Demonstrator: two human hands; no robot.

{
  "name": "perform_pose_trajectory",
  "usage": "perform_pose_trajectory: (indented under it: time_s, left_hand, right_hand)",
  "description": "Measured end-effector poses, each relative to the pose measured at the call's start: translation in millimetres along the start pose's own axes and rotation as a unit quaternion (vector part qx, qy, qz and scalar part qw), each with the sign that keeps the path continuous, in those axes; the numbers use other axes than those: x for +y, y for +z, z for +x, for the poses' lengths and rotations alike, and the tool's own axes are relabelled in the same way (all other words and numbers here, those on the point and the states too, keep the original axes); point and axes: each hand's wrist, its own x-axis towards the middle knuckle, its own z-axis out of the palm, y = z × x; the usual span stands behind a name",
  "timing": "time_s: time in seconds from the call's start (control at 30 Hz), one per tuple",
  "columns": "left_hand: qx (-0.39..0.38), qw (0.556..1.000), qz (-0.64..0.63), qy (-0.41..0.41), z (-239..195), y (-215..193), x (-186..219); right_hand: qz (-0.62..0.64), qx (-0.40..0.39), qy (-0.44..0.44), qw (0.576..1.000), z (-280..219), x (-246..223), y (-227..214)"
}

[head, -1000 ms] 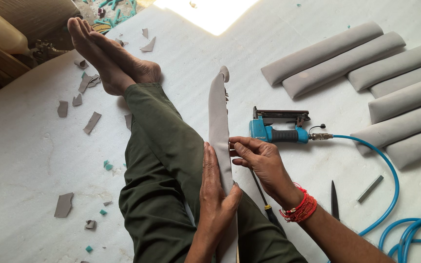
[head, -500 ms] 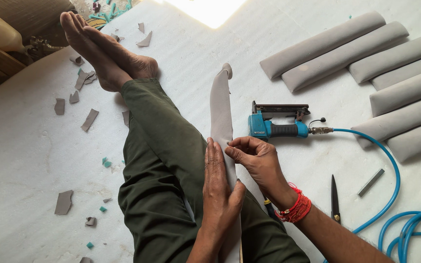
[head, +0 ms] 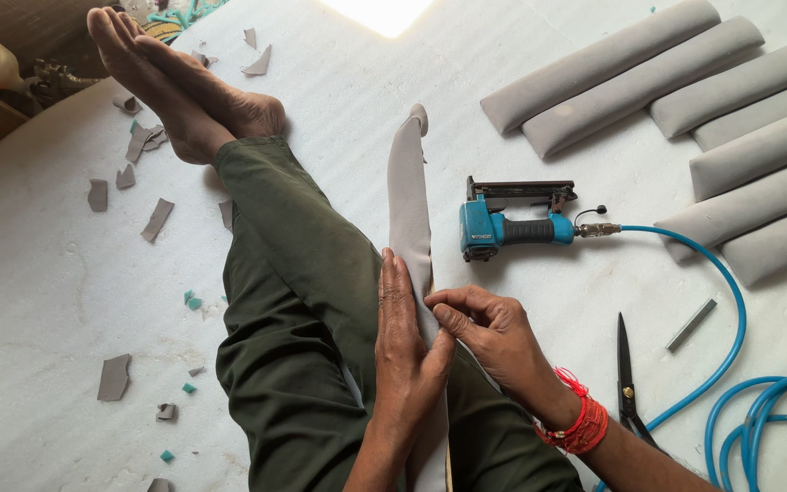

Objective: The person wraps a piece of fabric around a wooden furniture component, using a staple gun to secure the fabric. They use a screwdriver to tuck the fabric into a groove and then staple it in place.

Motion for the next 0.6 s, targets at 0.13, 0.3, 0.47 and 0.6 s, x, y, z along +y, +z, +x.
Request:
perform_pose_trajectory:
  time_s: [0.13,0.3,0.47,0.6]
  left_hand:
    - [0.002,1.0,0.0,-0.01,2,-1,3]
    - [0.003,1.0,-0.006,0.001,2,-2,4]
    - [0.01,0.999,-0.032,0.001,2,-1,6]
    - [0.018,0.999,-0.032,-0.013,4,-3,13]
  right_hand:
    - [0.085,-0.019,0.037,0.996,5,-7,3]
    - [0.031,0.017,0.021,0.999,4,-19,9]
    - [-0.25,0.032,-0.021,0.968,1,-33,11]
    - [-0.204,-0.03,0.004,0.979,7,-46,11]
